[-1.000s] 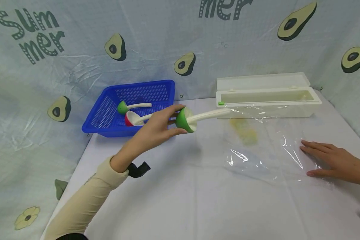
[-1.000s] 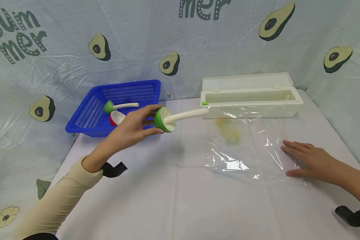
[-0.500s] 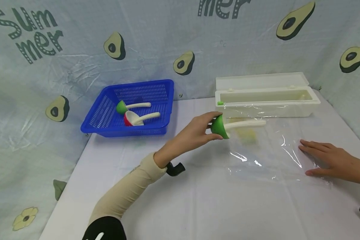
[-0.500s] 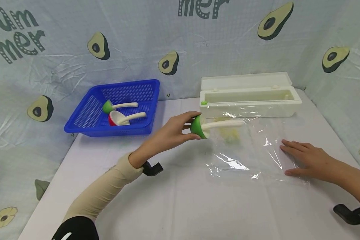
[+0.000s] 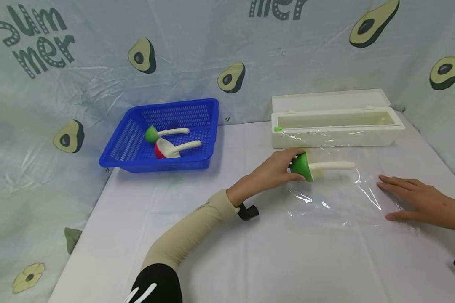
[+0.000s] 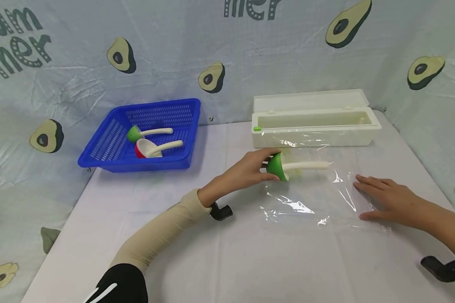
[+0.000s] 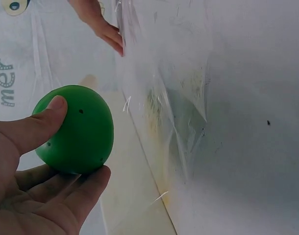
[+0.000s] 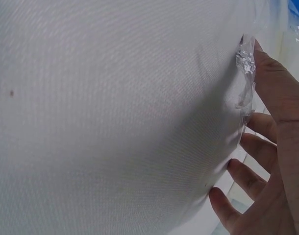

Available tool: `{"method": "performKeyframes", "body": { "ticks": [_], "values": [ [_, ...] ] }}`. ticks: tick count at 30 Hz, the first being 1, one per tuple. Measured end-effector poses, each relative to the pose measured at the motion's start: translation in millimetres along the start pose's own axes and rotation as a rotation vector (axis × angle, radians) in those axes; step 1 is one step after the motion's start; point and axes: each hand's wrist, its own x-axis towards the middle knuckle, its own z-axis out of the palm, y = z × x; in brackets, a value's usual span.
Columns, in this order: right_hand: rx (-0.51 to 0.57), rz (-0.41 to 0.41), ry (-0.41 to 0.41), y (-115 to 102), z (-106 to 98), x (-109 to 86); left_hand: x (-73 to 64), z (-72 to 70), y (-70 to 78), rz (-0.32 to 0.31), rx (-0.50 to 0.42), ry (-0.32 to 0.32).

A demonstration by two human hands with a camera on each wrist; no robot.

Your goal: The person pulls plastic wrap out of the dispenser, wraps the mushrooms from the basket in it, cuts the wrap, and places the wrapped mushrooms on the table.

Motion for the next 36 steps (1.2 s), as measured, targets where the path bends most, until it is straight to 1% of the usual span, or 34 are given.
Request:
{"method": "performKeyframes", "body": {
  "ticks": [3, 6, 9, 15, 17, 19, 21, 22, 23, 26, 28, 29, 30, 32, 33, 34, 36],
  "values": [
    [-0.001, 0.027, -0.036, -1.0, -0.2, -0.1, 7.6, 5.8, 2.0, 0.006, 0.008, -0.030],
    [-0.007, 0.039, -0.055, -1.8, 0.1, 0.0, 15.3, 12.3, 0.8, 0.014, 0.007, -0.053],
    [-0.007, 0.028, -0.042, -1.6, 0.4, 0.0, 23.4, 17.6, -2.7, 0.003, 0.015, -0.063],
    [-0.023, 0.001, -0.012, 0.4, 0.7, -0.6, 36.2, 24.1, -11.5, -0.069, 0.053, -0.142],
    [-0.035, 0.000, -0.013, 1.0, 0.6, -0.9, 38.9, 24.2, -12.3, -0.076, 0.068, -0.163],
    [-0.032, -0.001, -0.009, 1.8, 0.3, -1.4, 40.8, 23.4, -11.5, -0.068, 0.106, -0.177],
    [-0.024, -0.008, 0.003, 1.8, 0.3, -1.7, 41.5, 22.6, -10.8, -0.052, 0.148, -0.192],
    [-0.014, -0.020, 0.022, 2.1, 0.3, -1.9, 41.0, 22.2, -10.4, -0.049, 0.161, -0.195],
    [-0.005, -0.030, 0.035, 2.0, 0.2, -2.0, 39.6, 21.9, -9.5, -0.059, 0.172, -0.195],
    [0.011, -0.044, 0.047, 0.7, 0.3, -2.2, 30.6, 20.8, -5.3, -0.101, 0.202, -0.166],
    [0.018, -0.046, 0.049, -0.1, 0.6, -2.3, 21.8, 18.8, -1.0, -0.099, 0.242, -0.136],
    [0.012, -0.033, 0.030, -0.9, 0.6, -2.1, 16.8, 17.3, 1.5, -0.086, 0.272, -0.126],
    [0.006, -0.023, 0.018, -1.4, 0.6, -2.0, 11.9, 15.4, 3.9, -0.050, 0.304, -0.118],
    [0.001, -0.010, 0.006, -1.5, 0.6, -1.9, 2.7, 11.5, 6.9, 0.073, 0.376, -0.128],
    [-0.005, -0.002, -0.002, -1.6, 0.6, -1.8, -1.8, 10.0, 7.2, 0.143, 0.404, -0.146],
    [-0.007, 0.003, -0.008, -1.6, 0.6, -1.6, -6.2, 9.0, 7.2, 0.209, 0.438, -0.178],
    [-0.010, 0.020, -0.027, -1.8, 0.6, -1.3, -13.9, 9.0, 3.8, 0.337, 0.483, -0.269]
  ]
}}
